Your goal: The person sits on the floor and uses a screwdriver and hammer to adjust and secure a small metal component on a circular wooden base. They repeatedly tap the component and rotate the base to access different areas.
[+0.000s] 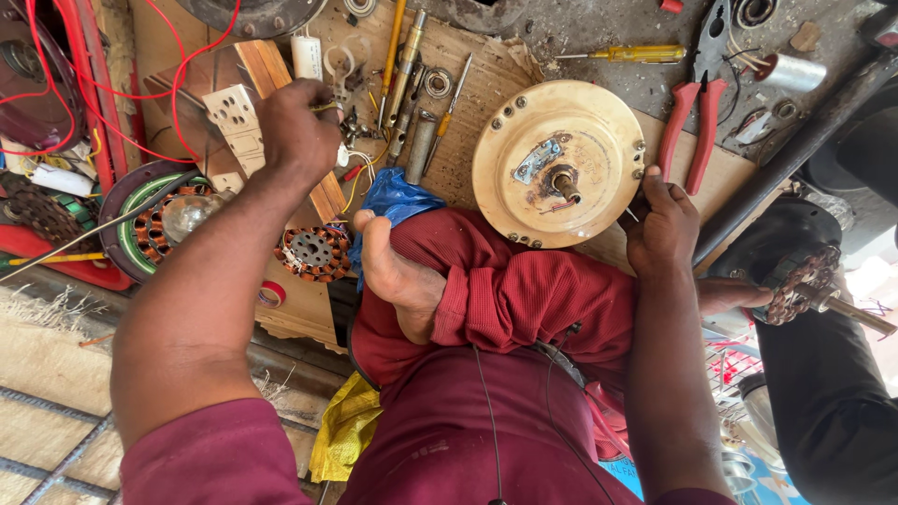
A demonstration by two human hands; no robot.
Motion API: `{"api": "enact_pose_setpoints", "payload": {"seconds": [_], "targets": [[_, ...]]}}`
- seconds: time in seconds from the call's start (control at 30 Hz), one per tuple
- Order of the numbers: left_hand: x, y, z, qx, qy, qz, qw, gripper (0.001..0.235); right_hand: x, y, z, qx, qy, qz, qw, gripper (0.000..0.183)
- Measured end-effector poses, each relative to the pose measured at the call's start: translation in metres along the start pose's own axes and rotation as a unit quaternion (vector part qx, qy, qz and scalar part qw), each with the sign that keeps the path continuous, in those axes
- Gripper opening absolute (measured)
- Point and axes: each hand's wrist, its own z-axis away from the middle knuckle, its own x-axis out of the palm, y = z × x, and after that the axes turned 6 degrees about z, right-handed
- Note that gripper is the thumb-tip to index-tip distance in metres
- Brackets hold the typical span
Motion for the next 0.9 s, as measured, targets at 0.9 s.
{"api": "enact_pose_setpoints", "payload": {"seconds": [0.9], "targets": [[0.036, 0.026, 0.021, -0.105, -0.078, -0.142, 0.981, 0.039, 0.002, -0.003, 0.001, 0.016, 0.010, 0.012, 1.000, 0.020]]}}
